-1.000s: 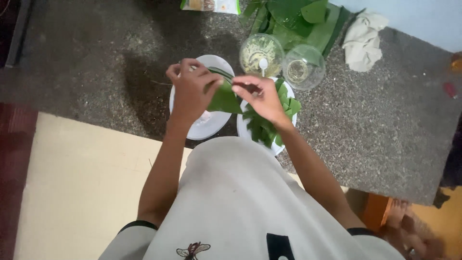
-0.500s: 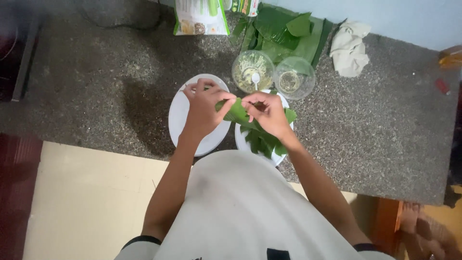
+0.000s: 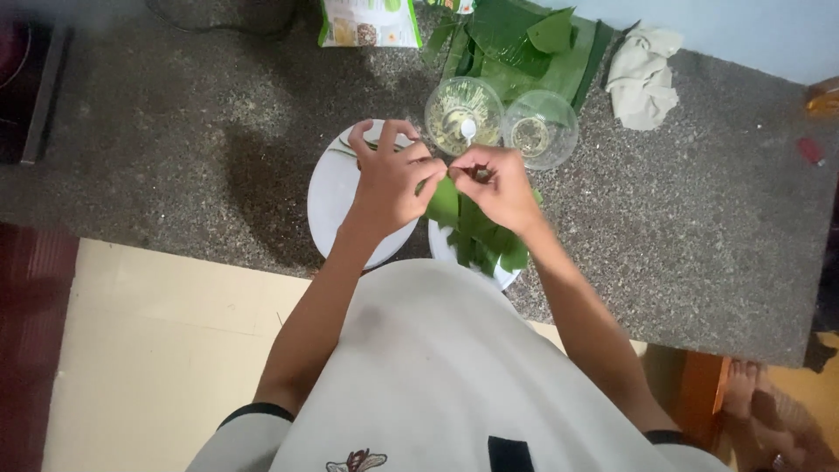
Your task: Tearing banana leaves into uniform strips and organizing them on plates for food preparation.
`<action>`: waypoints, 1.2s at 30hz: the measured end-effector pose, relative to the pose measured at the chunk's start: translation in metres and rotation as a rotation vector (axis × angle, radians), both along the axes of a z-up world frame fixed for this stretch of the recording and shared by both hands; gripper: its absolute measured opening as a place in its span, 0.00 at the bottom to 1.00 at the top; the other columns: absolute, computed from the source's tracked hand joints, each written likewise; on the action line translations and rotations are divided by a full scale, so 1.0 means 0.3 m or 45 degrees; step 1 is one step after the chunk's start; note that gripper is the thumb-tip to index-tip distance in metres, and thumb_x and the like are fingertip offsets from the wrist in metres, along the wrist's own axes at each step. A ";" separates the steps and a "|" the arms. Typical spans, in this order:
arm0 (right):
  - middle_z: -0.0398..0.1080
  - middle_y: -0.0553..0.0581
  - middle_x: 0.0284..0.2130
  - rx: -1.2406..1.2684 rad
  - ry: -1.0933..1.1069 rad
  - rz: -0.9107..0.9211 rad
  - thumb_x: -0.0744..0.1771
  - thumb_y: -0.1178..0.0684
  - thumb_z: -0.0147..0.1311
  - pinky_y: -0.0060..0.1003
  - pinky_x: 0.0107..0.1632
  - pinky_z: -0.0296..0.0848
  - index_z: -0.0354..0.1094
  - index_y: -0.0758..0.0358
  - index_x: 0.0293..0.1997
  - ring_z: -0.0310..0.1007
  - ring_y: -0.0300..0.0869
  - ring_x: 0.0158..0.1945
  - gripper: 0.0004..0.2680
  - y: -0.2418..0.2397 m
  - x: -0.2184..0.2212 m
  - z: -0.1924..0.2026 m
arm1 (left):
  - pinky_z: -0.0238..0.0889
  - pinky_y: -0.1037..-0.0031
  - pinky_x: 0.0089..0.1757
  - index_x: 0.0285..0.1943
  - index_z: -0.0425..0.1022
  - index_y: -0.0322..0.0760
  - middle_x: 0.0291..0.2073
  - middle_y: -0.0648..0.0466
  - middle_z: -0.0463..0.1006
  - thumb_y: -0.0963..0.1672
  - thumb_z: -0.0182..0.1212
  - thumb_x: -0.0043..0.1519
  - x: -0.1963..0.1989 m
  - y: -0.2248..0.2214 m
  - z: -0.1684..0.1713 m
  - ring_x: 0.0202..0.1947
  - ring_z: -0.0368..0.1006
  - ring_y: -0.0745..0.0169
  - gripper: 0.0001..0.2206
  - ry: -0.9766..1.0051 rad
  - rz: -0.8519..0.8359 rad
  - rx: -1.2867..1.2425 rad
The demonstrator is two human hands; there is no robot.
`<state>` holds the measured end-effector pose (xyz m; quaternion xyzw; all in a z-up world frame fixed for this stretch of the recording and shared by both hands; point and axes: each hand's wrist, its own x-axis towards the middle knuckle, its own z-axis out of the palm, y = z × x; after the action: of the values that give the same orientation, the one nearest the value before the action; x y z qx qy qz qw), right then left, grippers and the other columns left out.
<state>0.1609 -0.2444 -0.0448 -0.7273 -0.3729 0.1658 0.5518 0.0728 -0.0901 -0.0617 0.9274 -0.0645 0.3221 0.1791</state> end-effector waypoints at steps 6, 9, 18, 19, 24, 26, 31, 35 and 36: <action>0.54 0.57 0.08 0.036 0.699 -0.336 0.60 0.65 0.50 0.24 0.08 0.53 0.66 0.71 0.26 0.51 0.32 0.08 0.01 -0.010 -0.017 -0.014 | 0.41 0.46 0.47 0.23 0.73 0.49 0.20 0.62 0.66 0.42 0.62 0.54 -0.001 -0.034 0.012 0.43 0.61 0.58 0.07 -0.152 -0.002 -0.096; 0.66 0.63 0.17 0.020 0.770 -0.540 0.60 0.64 0.49 0.24 0.10 0.58 0.66 0.71 0.29 0.57 0.33 0.13 0.02 -0.073 -0.007 -0.061 | 0.40 0.51 0.48 0.26 0.75 0.50 0.22 0.63 0.70 0.42 0.64 0.53 -0.016 -0.016 0.026 0.45 0.61 0.59 0.05 -0.175 0.103 -0.100; 0.71 0.67 0.24 -0.710 0.096 -0.997 0.62 0.62 0.54 0.38 0.20 0.69 0.71 0.70 0.35 0.72 0.46 0.21 0.03 -0.467 0.089 -0.410 | 0.37 0.60 0.53 0.32 0.78 0.45 0.21 0.55 0.73 0.44 0.64 0.61 -0.149 0.291 -0.089 0.47 0.63 0.55 0.05 -0.136 0.385 -0.264; 0.71 0.67 0.24 -0.712 0.096 -0.991 0.62 0.62 0.54 0.38 0.20 0.69 0.71 0.70 0.35 0.72 0.46 0.21 0.03 -0.432 0.071 -0.379 | 0.37 0.60 0.53 0.32 0.78 0.45 0.21 0.55 0.73 0.44 0.64 0.61 -0.170 0.303 -0.063 0.47 0.63 0.55 0.05 -0.134 0.391 -0.264; 0.69 0.74 0.26 -0.153 0.529 -0.893 0.60 0.64 0.54 0.47 0.29 0.76 0.65 0.80 0.34 0.74 0.53 0.26 0.06 -0.206 -0.012 -0.308 | 0.38 0.61 0.49 0.35 0.79 0.45 0.27 0.59 0.77 0.42 0.68 0.60 -0.260 0.328 0.002 0.45 0.61 0.59 0.02 -0.034 0.577 -0.172; 0.70 0.74 0.26 0.005 0.728 -0.876 0.60 0.66 0.53 0.47 0.32 0.78 0.64 0.79 0.34 0.75 0.53 0.27 0.05 -0.084 -0.024 -0.291 | 0.36 0.57 0.50 0.35 0.79 0.44 0.27 0.58 0.76 0.42 0.67 0.61 -0.283 0.332 -0.008 0.46 0.60 0.58 0.02 -0.003 0.628 -0.195; 0.68 0.81 0.30 0.277 1.116 -0.791 0.58 0.66 0.55 0.50 0.37 0.79 0.65 0.79 0.33 0.76 0.59 0.32 0.06 0.128 -0.006 -0.379 | 0.35 0.55 0.50 0.36 0.80 0.43 0.27 0.58 0.75 0.40 0.66 0.60 -0.339 0.345 -0.015 0.46 0.58 0.57 0.02 0.059 0.713 -0.221; 0.68 0.81 0.30 0.243 1.264 -0.769 0.60 0.64 0.54 0.51 0.42 0.78 0.63 0.82 0.32 0.75 0.61 0.35 0.07 0.143 0.014 -0.554 | 0.36 0.55 0.50 0.37 0.79 0.45 0.27 0.58 0.74 0.42 0.64 0.62 -0.345 0.334 -0.034 0.47 0.59 0.56 0.01 0.161 0.740 -0.257; 0.68 0.81 0.33 0.135 1.287 -0.758 0.62 0.60 0.56 0.50 0.42 0.79 0.64 0.83 0.36 0.75 0.60 0.38 0.10 0.128 0.016 -0.604 | 0.36 0.52 0.51 0.37 0.79 0.44 0.27 0.57 0.74 0.42 0.63 0.63 -0.339 0.329 -0.045 0.47 0.59 0.54 0.02 0.201 0.746 -0.294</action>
<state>0.1658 -0.2059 -0.2260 -0.6027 0.1489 0.3111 0.7196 -0.0289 0.0087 -0.0753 0.9022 0.2563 0.2921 0.1871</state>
